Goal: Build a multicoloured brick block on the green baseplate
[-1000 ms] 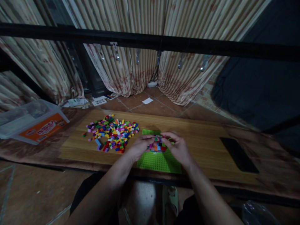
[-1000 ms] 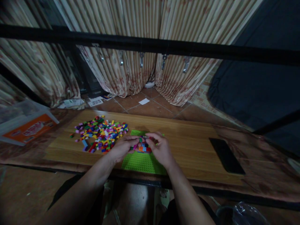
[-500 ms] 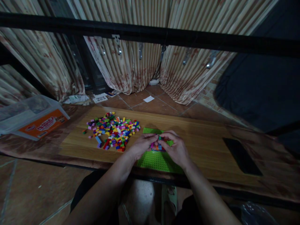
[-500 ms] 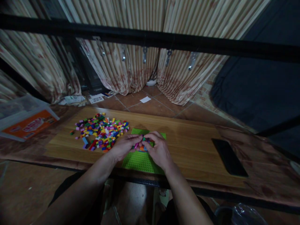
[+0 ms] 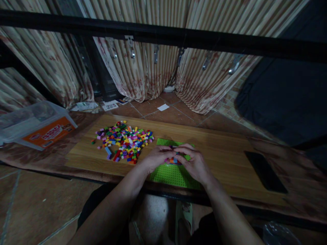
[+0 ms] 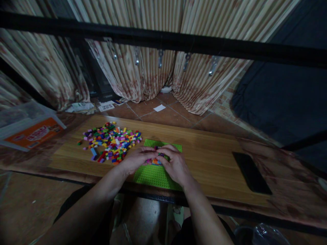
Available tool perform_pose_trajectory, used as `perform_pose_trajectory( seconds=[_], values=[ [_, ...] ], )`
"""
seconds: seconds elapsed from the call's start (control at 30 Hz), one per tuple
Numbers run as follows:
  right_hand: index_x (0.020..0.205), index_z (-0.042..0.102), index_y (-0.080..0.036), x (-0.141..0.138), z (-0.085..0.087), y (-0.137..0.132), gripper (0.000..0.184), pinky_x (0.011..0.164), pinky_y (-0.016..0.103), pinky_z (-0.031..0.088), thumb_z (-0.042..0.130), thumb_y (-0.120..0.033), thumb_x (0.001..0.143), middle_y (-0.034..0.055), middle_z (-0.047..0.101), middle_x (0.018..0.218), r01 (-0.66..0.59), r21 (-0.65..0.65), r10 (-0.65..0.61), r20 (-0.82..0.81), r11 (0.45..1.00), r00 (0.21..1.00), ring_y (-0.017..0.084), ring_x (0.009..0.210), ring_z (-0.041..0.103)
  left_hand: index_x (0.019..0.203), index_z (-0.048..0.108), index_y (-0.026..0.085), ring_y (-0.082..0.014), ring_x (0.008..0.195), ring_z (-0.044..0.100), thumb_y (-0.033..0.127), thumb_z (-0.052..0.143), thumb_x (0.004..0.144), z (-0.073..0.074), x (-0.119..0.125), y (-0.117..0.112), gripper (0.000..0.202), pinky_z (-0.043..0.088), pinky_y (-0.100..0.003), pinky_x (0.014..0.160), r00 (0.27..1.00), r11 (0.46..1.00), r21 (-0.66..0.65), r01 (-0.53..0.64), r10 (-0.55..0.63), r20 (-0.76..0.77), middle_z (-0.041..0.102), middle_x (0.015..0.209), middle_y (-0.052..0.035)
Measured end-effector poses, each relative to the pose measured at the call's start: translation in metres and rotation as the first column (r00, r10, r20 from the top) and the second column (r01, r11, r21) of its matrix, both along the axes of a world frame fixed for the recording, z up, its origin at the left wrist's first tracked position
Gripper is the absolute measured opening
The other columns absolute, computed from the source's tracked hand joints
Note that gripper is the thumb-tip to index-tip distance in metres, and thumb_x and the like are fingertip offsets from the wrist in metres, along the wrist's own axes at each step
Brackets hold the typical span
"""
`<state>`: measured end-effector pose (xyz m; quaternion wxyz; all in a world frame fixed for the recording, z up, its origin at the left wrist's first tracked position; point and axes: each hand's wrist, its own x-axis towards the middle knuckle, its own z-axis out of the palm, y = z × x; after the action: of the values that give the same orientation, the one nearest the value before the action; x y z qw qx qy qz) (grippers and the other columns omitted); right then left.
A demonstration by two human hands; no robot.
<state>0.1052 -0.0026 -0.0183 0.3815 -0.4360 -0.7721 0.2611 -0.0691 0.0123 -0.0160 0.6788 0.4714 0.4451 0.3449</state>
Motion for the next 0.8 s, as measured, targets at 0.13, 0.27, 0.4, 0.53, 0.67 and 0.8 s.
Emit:
perform_pose_trajectory(
  seconds=[0.13, 0.27, 0.4, 0.53, 0.67, 0.8],
  values=[
    [0.099, 0.068, -0.026, 0.001, -0.002, 0.001, 0.016, 0.083, 0.034, 0.049, 0.06, -0.028, 0.086, 0.0034, 0.063, 0.096, 0.042, 0.029, -0.042, 0.022, 0.999, 0.999, 0.018, 0.093, 0.06, 0.075, 0.069, 0.014, -0.0065, 0.052, 0.045, 0.032, 0.07, 0.072, -0.001, 0.002, -0.001, 0.019, 0.036, -0.02, 0.053, 1.0, 1.0, 0.005, -0.007, 0.007, 0.012, 0.057, 0.058, 0.002],
    [0.103, 0.068, -0.027, 0.002, -0.007, 0.004, 0.021, 0.086, 0.037, 0.049, 0.056, -0.025, 0.086, 0.0043, 0.062, 0.1, 0.096, 0.052, -0.099, 0.069, 0.994, 0.993, 0.019, 0.096, 0.059, 0.077, 0.07, 0.015, -0.0065, 0.053, 0.045, 0.029, 0.069, 0.073, -0.004, 0.005, 0.001, 0.015, 0.036, -0.02, 0.052, 0.999, 0.999, 0.012, -0.037, 0.037, 0.003, 0.059, 0.061, 0.0018],
    [0.103, 0.07, -0.026, 0.007, -0.016, 0.01, 0.023, 0.092, 0.042, 0.047, 0.053, -0.025, 0.087, 0.0064, 0.06, 0.106, 0.183, 0.099, -0.195, 0.121, 0.978, 0.973, 0.022, 0.103, 0.056, 0.079, 0.07, 0.016, -0.0064, 0.053, 0.046, 0.023, 0.065, 0.075, -0.006, 0.006, 0.003, 0.01, 0.036, -0.02, 0.052, 0.997, 0.997, 0.001, -0.073, 0.073, -0.024, 0.061, 0.064, 0.002],
    [0.104, 0.07, -0.025, 0.01, -0.027, 0.013, 0.025, 0.097, 0.045, 0.045, 0.053, -0.026, 0.087, 0.0083, 0.058, 0.116, 0.21, 0.105, -0.224, 0.154, 0.972, 0.962, 0.024, 0.111, 0.053, 0.088, 0.07, 0.017, -0.0062, 0.05, 0.044, 0.022, 0.061, 0.078, -0.007, 0.005, 0.002, 0.014, 0.037, -0.02, 0.052, 0.996, 0.998, 0.015, -0.059, 0.06, -0.065, 0.057, 0.06, 0.0033],
    [0.107, 0.07, -0.025, 0.009, -0.03, 0.013, 0.026, 0.099, 0.046, 0.044, 0.052, -0.026, 0.087, 0.0092, 0.055, 0.125, 0.221, 0.099, -0.234, 0.159, 0.97, 0.959, 0.025, 0.115, 0.051, 0.097, 0.068, 0.016, -0.0065, 0.048, 0.043, 0.023, 0.058, 0.08, -0.009, 0.006, 0.0, 0.021, 0.037, -0.02, 0.05, 0.999, 1.0, 0.018, 0.024, -0.023, -0.048, 0.051, 0.055, 0.0046],
    [0.108, 0.07, -0.027, 0.006, -0.031, 0.012, 0.027, 0.099, 0.048, 0.043, 0.053, -0.027, 0.087, 0.0081, 0.053, 0.129, 0.228, 0.084, -0.238, 0.14, 0.97, 0.961, 0.025, 0.116, 0.05, 0.097, 0.067, 0.016, -0.0057, 0.046, 0.041, 0.023, 0.055, 0.082, -0.011, 0.008, -0.002, 0.021, 0.036, -0.019, 0.049, 0.996, 0.997, 0.026, 0.073, -0.072, -0.052, 0.049, 0.053, 0.0055]
  ],
)
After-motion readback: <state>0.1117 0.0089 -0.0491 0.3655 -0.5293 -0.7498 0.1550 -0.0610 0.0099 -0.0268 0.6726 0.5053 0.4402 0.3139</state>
